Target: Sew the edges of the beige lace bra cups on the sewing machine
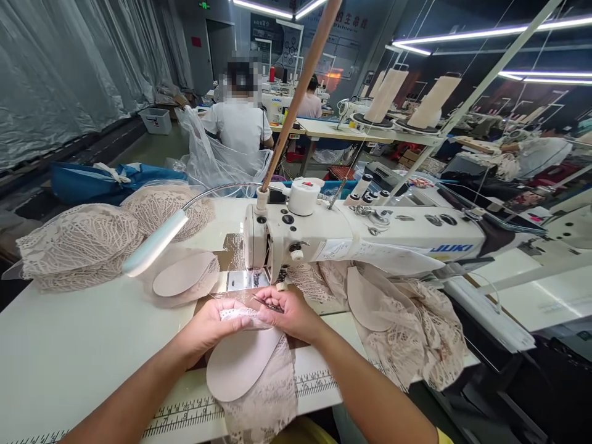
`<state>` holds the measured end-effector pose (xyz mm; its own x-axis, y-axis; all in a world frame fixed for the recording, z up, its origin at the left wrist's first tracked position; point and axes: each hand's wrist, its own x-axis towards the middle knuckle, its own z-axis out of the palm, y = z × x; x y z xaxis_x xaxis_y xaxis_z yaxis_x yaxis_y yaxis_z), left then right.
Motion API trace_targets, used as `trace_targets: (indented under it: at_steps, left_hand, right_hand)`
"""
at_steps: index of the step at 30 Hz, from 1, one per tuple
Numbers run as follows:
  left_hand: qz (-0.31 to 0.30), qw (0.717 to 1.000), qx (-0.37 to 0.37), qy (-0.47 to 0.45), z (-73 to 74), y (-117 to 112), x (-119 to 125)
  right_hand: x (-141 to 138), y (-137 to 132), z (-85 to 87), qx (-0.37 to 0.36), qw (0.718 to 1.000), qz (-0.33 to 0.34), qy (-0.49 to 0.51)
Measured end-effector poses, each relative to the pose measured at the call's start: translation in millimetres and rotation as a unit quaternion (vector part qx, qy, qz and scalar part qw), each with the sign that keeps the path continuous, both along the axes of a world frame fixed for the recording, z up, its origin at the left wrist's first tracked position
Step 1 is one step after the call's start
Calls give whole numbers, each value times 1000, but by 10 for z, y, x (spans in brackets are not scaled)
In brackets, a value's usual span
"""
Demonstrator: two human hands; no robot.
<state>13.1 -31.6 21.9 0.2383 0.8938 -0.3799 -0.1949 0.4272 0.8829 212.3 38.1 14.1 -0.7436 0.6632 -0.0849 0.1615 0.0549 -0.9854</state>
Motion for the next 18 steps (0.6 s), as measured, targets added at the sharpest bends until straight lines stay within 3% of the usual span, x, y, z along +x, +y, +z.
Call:
trace_targets:
  at_steps: [4,8,18]
  left_hand:
    - [3,1000,16,24,-10,2,13]
    - [9,999,28,46,-55,-5,9]
    - [-6,999,18,44,-136,20,-19]
  right_hand:
    - [25,30,56,68,997,-30,-20]
    - [22,53,112,136,989,-9,-61]
    - [11,12,213,101,986,26,-129]
